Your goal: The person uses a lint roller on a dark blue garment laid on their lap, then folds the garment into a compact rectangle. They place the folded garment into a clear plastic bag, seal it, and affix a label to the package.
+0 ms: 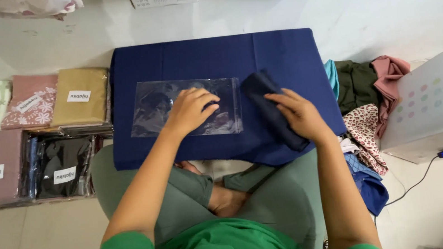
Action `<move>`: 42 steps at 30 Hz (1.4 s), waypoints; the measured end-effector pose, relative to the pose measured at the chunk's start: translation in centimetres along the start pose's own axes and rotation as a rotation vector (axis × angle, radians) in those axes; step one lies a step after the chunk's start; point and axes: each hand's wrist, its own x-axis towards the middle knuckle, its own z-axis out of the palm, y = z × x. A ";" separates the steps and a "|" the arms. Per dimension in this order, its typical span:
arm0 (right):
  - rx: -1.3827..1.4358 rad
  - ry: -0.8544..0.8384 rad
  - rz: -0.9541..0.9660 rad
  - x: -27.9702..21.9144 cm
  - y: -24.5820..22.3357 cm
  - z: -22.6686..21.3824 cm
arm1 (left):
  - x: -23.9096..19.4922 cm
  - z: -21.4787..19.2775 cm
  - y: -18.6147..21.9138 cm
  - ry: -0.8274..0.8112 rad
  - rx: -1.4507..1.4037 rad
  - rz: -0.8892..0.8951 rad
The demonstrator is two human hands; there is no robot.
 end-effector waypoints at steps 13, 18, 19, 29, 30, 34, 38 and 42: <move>-0.086 -0.306 0.059 0.8 -2.9 0.7 | -0.1 2.2 -0.1 0.132 -0.187 -0.121; -0.098 -0.344 0.092 0.8 -3.2 0.3 | 0.1 1.3 0.1 0.322 -0.537 -0.096; -0.100 -0.343 0.092 0.9 -3.3 0.2 | 0.2 1.1 0.3 0.323 -0.538 -0.095; 0.053 -0.433 -0.050 2.6 -6.9 -1.3 | 1.0 -1.0 3.0 0.316 -0.593 0.052; 0.096 -0.433 -0.068 2.8 -7.4 -1.4 | 1.1 -1.2 3.3 0.300 -0.573 0.090; 0.196 -0.401 -0.079 2.6 -5.7 -1.1 | 0.8 -3.2 3.4 0.286 -0.564 0.147; 0.246 -0.362 -0.115 2.5 -5.1 -0.5 | 0.6 -3.0 3.3 0.257 -0.520 0.249; 0.233 -0.307 -0.179 2.9 -5.0 1.3 | 0.4 -2.6 4.0 0.249 -0.434 0.281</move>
